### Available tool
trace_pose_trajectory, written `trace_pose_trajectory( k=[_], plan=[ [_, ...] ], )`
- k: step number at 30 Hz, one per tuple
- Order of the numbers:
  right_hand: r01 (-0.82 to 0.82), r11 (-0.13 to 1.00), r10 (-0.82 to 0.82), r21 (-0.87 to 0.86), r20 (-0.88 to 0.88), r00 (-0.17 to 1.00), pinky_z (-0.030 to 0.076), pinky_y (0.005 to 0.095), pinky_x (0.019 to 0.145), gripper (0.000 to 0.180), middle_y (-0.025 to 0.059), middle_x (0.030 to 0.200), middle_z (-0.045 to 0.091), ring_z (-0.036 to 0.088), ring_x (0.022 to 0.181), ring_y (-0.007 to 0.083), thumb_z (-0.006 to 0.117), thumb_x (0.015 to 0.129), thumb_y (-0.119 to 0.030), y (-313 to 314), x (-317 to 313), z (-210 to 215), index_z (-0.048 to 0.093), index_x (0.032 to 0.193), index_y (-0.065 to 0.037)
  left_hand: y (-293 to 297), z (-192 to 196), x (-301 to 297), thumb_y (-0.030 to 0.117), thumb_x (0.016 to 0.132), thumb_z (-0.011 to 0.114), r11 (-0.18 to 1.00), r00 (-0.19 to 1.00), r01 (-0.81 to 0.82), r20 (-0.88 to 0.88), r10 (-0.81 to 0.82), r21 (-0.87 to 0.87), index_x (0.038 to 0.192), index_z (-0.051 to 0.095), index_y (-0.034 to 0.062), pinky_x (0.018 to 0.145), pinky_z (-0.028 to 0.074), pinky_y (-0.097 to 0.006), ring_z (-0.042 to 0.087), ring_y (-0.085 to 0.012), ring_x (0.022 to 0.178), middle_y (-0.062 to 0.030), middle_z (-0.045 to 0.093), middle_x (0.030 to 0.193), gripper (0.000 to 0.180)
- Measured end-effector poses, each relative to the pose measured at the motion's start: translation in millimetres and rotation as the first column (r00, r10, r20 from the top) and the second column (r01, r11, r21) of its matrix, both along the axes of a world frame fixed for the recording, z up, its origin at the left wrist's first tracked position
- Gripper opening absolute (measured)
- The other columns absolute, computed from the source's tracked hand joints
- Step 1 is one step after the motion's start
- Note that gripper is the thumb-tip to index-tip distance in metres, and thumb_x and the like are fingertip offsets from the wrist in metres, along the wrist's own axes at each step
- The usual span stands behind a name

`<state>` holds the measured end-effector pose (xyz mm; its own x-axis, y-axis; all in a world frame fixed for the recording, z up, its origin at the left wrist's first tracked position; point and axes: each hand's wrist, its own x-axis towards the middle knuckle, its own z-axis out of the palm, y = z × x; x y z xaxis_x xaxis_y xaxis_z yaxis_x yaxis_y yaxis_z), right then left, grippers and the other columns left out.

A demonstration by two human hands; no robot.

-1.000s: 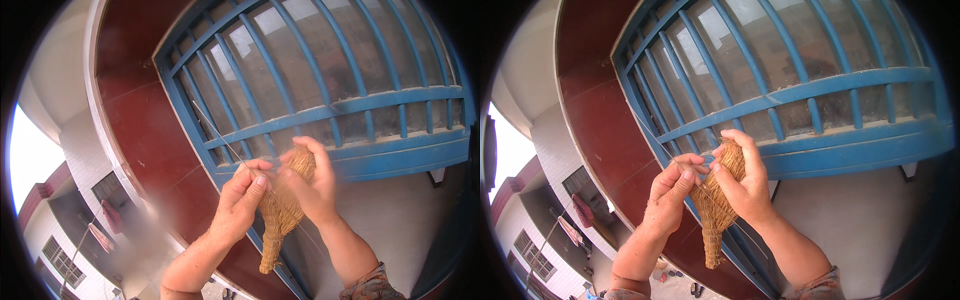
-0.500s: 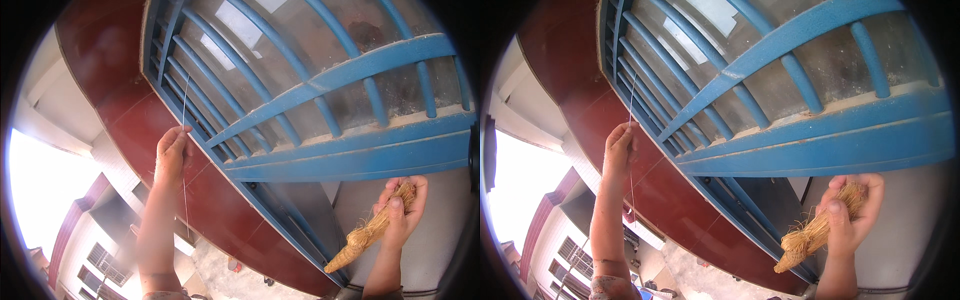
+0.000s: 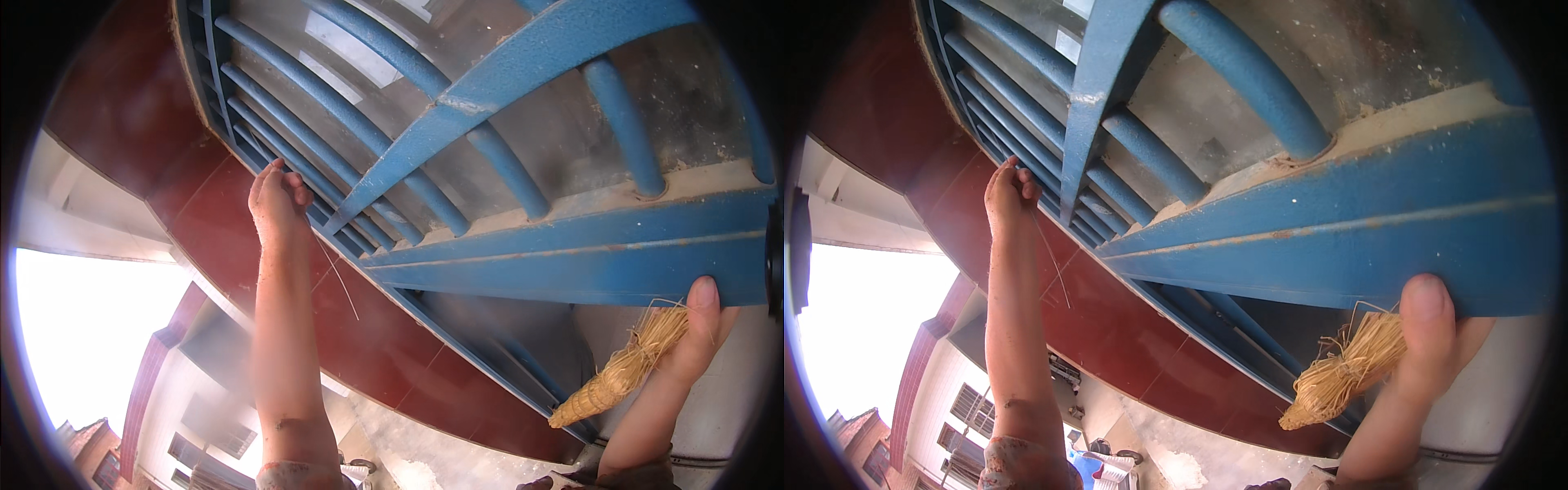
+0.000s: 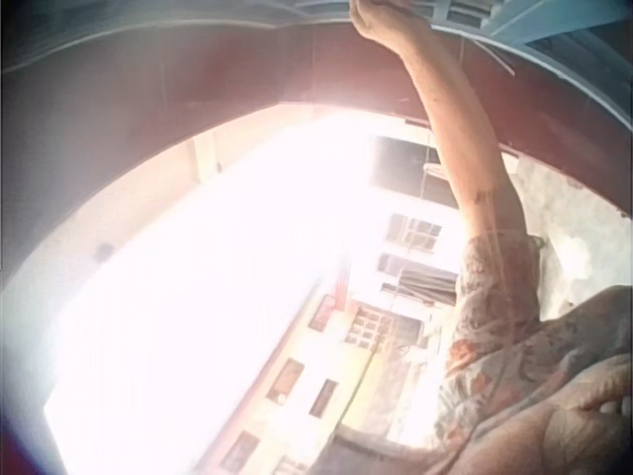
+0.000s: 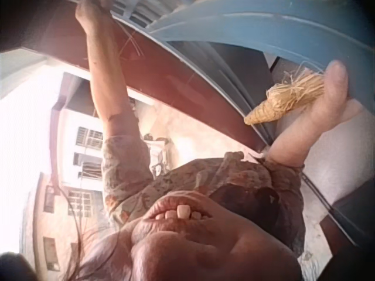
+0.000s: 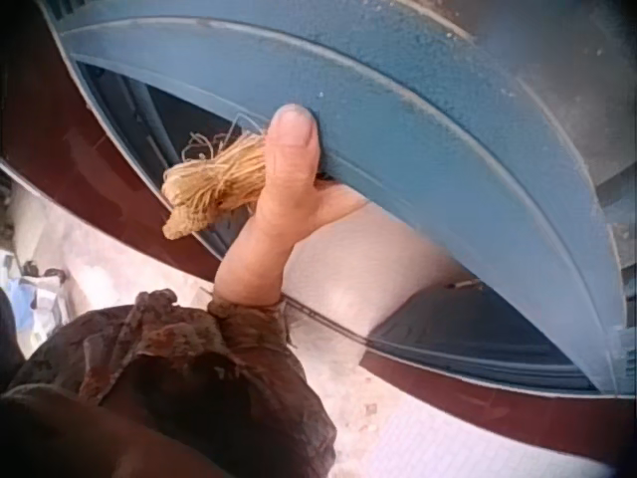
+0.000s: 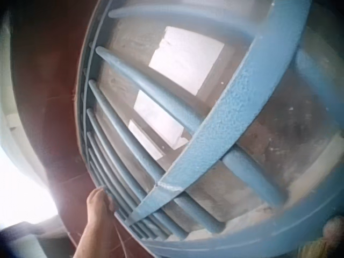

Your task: The person uses a long wire and a handheld straw brush tool to fix, clear, or tie parts of a blue security gate structure above a doorway.

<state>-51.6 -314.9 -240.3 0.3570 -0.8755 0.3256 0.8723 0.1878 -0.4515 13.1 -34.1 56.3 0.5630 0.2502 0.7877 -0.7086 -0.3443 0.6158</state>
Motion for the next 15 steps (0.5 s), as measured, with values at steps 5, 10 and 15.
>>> trace_pose_trajectory(
  k=[5, 10, 15],
  plan=[
    [0.004, 1.000, -0.003, -0.024, 0.022, 1.000, 0.039, 0.0309, 0.088, 0.053, 0.0105, 0.114, 0.051, 0.050, 0.098, 0.0193, 0.063, 0.079, -0.021, -3.9, -1.8, -9.1, 0.043, 0.123, 0.002, 0.0, 18.7, 16.3, 0.002, 0.086, 0.038, 0.996, 0.999, 0.016, 0.037, -0.012, -0.092, 0.105, 0.047, -0.0039, 0.044, 0.032, -0.026, 0.039, -0.0119, 0.047, -0.0056, 0.048, 0.062, 0.023],
    [-0.019, 0.996, 0.017, -0.086, -0.025, 1.000, 0.042, 0.0303, 0.083, 0.056, 0.0112, 0.112, 0.051, 0.051, 0.094, 0.0193, 0.062, 0.076, -0.019, -9.2, -8.0, -16.9, 0.042, 0.124, 0.002, -8.5, 27.5, 30.5, 0.001, 0.084, 0.040, 0.967, 0.987, -0.069, 0.124, 0.102, -0.245, 0.090, 0.056, -0.0051, 0.040, 0.029, -0.023, 0.036, -0.0089, 0.044, -0.0024, 0.045, 0.060, 0.019],
    [-0.028, 0.985, 0.017, -0.169, -0.066, 0.998, 0.045, 0.0296, 0.078, 0.058, 0.0118, 0.109, 0.052, 0.052, 0.091, 0.0194, 0.062, 0.073, -0.016, -16.5, -12.1, -22.0, 0.041, 0.124, 0.002, -12.3, 29.8, 24.8, 0.002, 0.081, 0.045, 0.981, 0.963, -0.193, 0.191, 0.188, 0.009, 0.089, 0.057, -0.0069, 0.038, 0.032, -0.022, 0.042, -0.0093, 0.043, -0.0045, 0.050, 0.061, 0.017]
  ],
)
